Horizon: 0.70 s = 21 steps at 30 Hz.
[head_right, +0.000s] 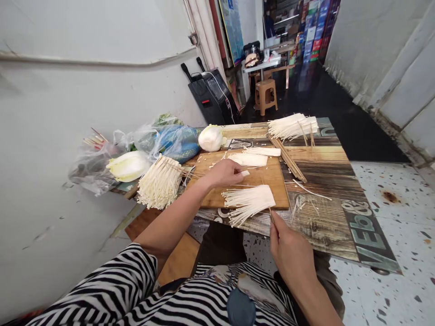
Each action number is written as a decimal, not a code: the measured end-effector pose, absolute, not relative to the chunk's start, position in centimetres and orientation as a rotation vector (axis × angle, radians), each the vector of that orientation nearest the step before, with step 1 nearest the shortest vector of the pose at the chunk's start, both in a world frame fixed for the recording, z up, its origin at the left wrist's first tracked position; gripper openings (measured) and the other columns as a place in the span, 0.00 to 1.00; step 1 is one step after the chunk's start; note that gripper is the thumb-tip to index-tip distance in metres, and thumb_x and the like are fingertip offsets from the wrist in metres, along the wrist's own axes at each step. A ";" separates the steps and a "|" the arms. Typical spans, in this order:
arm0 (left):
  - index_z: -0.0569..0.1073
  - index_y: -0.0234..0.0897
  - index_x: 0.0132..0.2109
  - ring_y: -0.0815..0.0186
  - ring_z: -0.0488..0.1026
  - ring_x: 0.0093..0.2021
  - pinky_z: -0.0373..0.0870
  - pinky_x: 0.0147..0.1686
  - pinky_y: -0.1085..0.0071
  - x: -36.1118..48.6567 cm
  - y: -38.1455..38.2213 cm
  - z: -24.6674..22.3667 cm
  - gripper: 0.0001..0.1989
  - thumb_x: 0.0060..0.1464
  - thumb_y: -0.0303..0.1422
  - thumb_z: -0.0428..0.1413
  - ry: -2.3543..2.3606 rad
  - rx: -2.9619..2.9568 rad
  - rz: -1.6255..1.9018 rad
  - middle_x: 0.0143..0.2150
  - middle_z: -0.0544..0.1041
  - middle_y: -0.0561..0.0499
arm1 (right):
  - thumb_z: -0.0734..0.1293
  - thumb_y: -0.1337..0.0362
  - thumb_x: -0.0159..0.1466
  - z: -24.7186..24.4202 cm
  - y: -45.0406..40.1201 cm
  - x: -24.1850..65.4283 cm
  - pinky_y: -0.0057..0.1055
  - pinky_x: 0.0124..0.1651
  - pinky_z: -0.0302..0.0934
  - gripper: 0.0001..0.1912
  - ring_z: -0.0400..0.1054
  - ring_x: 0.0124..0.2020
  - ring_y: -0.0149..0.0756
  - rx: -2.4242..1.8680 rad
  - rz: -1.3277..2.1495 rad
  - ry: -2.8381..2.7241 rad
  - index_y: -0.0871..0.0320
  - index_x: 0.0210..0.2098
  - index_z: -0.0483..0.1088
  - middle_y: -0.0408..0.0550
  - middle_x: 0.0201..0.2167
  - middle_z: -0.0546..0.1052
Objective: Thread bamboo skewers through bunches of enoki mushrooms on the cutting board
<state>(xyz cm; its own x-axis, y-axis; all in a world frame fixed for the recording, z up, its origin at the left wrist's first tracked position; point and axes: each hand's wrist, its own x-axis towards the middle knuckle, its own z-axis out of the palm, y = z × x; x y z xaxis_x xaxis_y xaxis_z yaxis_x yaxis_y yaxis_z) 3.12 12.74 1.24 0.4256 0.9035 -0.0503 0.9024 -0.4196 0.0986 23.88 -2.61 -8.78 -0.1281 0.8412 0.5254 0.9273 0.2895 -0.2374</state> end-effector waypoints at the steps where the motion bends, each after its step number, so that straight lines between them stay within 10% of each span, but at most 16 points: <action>1: 0.79 0.31 0.33 0.65 0.70 0.30 0.59 0.28 0.72 3.5 12.9 1.3 0.14 0.54 0.33 0.50 1.524 2.496 0.063 0.28 0.77 0.49 | 0.57 0.64 0.68 -8.8 -2.8 23.9 0.29 0.20 0.53 0.18 0.67 0.15 0.34 -1.570 -0.207 -1.992 0.63 0.48 0.74 0.46 0.20 0.77; 21: 0.67 0.33 0.60 0.60 0.70 0.56 0.65 0.55 0.65 5.7 10.1 -2.2 0.19 0.67 0.30 0.41 1.346 2.856 0.012 0.59 0.71 0.41 | 0.56 0.67 0.69 -7.7 -5.7 24.2 0.28 0.21 0.59 0.18 0.70 0.19 0.32 -1.502 -0.246 -1.990 0.69 0.49 0.72 0.52 0.32 0.81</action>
